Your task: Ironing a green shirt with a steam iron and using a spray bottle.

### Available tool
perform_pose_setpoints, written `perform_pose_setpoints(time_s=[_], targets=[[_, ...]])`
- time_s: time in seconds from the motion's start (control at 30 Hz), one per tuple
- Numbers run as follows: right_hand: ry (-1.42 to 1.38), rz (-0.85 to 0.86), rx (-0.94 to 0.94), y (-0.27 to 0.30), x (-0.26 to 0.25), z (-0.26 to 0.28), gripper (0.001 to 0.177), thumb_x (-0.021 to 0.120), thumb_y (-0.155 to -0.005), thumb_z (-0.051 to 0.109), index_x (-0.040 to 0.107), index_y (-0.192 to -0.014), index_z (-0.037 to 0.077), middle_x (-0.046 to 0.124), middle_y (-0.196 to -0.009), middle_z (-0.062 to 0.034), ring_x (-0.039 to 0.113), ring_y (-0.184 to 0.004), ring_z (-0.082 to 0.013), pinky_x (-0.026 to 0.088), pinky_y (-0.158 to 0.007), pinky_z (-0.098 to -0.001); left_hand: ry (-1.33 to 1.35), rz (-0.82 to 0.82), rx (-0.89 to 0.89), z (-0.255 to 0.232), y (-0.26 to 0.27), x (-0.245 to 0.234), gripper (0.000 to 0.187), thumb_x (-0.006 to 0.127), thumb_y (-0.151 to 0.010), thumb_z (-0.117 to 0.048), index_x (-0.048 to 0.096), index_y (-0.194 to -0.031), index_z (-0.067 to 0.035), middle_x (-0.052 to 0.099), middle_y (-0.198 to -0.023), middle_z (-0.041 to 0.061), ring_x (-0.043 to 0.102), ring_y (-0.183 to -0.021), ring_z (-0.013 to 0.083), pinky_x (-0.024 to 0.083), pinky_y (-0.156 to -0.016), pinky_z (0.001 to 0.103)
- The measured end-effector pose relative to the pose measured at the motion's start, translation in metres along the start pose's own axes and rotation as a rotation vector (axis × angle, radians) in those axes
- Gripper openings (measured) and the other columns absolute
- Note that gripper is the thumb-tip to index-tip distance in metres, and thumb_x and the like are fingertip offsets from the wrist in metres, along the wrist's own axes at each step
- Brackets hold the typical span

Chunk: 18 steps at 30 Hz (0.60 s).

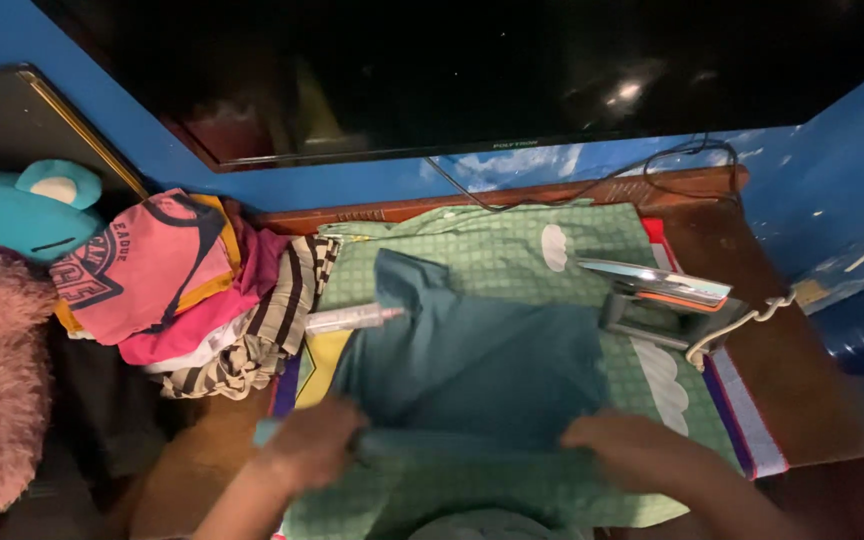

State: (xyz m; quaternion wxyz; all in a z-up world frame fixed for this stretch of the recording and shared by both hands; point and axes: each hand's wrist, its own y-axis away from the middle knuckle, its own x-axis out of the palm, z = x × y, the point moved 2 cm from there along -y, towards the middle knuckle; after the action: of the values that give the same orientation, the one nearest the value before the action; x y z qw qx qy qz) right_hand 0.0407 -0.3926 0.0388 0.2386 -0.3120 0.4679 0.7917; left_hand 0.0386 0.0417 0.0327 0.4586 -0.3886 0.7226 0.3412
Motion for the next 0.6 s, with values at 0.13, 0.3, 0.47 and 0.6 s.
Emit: perform_pose_setpoints(time_s=[0.13,0.3,0.47,0.6], targets=[[0.057,0.335,-0.156,0.016,-0.001,0.018,0.046,0.075,-0.092,0.039,0.065,-0.134,0.024,0.064,-0.130,-0.0068,0.060,-0.123,-0.0269,0.048,-0.103,-0.0403,0.017,0.530,-0.006,-0.027,0.008,0.004,0.037,0.080,-0.082,-0.030,0.069,-0.113,-0.014,0.066,-0.117,0.012,0.061,-0.116,0.0335,0.050,-0.097,0.045],[-0.283,0.170,0.111,-0.025,-0.013,-0.016,0.040,0.067,-0.089,0.048,0.078,-0.115,0.019,0.079,-0.107,-0.0070,0.074,-0.099,-0.0257,0.059,-0.088,-0.0388,0.393,0.190,-0.010,-0.023,-0.038,-0.046,0.029,0.068,-0.087,-0.024,0.068,-0.114,-0.011,0.070,-0.117,0.013,0.069,-0.111,0.0320,0.054,-0.094,0.041],[-0.279,-0.355,0.366,-0.066,-0.029,-0.032,0.042,0.064,-0.091,0.048,0.073,-0.120,0.019,0.078,-0.113,-0.0060,0.075,-0.104,-0.0233,0.058,-0.093,-0.0407,-0.239,-0.391,-0.056,0.053,-0.094,-0.021,0.063,0.071,-0.066,-0.011,0.061,-0.128,-0.011,0.065,-0.128,0.015,0.062,-0.122,0.0398,0.048,-0.098,0.053],[-0.135,-0.626,0.472,-0.077,-0.032,-0.025,0.054,0.063,-0.094,0.050,0.061,-0.130,0.010,0.070,-0.123,-0.0141,0.066,-0.118,-0.0326,0.055,-0.098,-0.0474,-0.272,-0.154,-0.153,0.068,-0.113,-0.019,0.039,0.066,-0.089,-0.024,0.059,-0.127,-0.017,0.065,-0.130,0.011,0.062,-0.121,0.0337,0.050,-0.098,0.049]])
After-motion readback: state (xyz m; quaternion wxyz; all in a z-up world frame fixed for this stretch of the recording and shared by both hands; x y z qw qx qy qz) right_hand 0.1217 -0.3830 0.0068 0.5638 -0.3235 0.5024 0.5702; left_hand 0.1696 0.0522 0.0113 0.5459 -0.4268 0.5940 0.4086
